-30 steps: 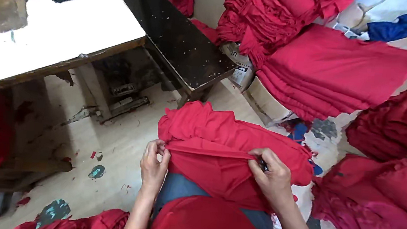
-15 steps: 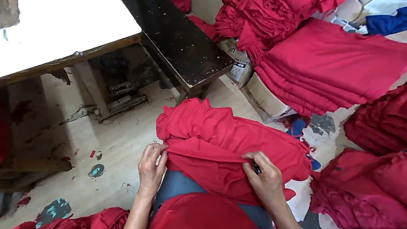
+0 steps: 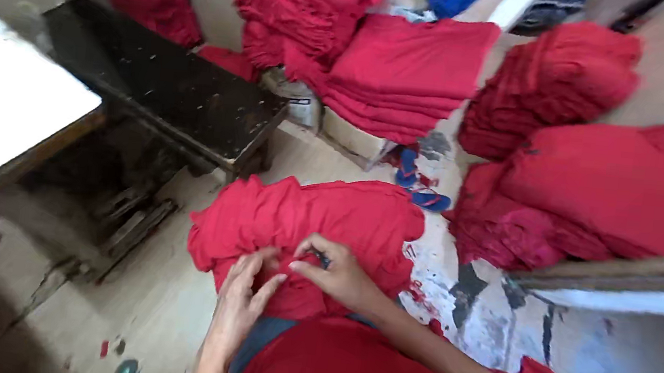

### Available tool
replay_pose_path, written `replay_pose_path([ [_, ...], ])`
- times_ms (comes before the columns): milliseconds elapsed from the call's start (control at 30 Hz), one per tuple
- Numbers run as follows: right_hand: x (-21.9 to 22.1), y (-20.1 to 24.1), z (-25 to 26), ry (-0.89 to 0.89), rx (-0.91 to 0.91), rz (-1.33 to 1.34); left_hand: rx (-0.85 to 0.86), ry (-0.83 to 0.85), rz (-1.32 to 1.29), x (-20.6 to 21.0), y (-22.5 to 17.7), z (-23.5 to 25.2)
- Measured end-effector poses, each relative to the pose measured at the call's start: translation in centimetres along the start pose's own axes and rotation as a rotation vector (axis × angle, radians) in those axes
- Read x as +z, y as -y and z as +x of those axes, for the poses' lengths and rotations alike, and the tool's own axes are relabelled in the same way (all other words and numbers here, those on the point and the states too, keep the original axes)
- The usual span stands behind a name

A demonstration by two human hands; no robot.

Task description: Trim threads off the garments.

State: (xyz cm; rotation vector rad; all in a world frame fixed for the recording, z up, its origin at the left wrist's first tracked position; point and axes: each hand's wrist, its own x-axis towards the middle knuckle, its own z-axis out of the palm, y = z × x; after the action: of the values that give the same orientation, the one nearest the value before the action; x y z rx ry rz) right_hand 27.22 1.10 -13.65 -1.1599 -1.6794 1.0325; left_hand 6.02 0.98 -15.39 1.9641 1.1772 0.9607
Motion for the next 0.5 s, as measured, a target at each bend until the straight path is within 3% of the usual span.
replay_pose_path([
  [67, -0.4, 0.1, -0.4, 0.038, 0.043, -0.160, 0.064, -0.052, 0.059, 0.5, -0.1, 0.7],
  [167, -1.3, -0.5, -1.8, 0.014, 0.082, -0.363, 0.087, -0.127, -0.055, 0.0, -0.1, 1.0],
  [267, -1.8, -0.4, -2.7, -0.036, 0.065, -0.232, 0.132, 0.047, -0.152, 0.5, 0.2, 1.6],
  [333, -1.6, 0.0, -2.7, -0.075, -0.006, -0.107, 0.091, 0.188, -0.085, 1.5, -0.2, 1.9],
  [433, -1.7, 0.2, -2.3, -0.066, -0.043, -0.105, 0.124, 0.145, 0.094, 2.1, -1.1, 1.8],
  [500, -2.0, 0.5, -2.6, 0.004, 0.078, -0.256, 0.199, 0.052, 0.134, 1.3, -1.2, 1.6],
])
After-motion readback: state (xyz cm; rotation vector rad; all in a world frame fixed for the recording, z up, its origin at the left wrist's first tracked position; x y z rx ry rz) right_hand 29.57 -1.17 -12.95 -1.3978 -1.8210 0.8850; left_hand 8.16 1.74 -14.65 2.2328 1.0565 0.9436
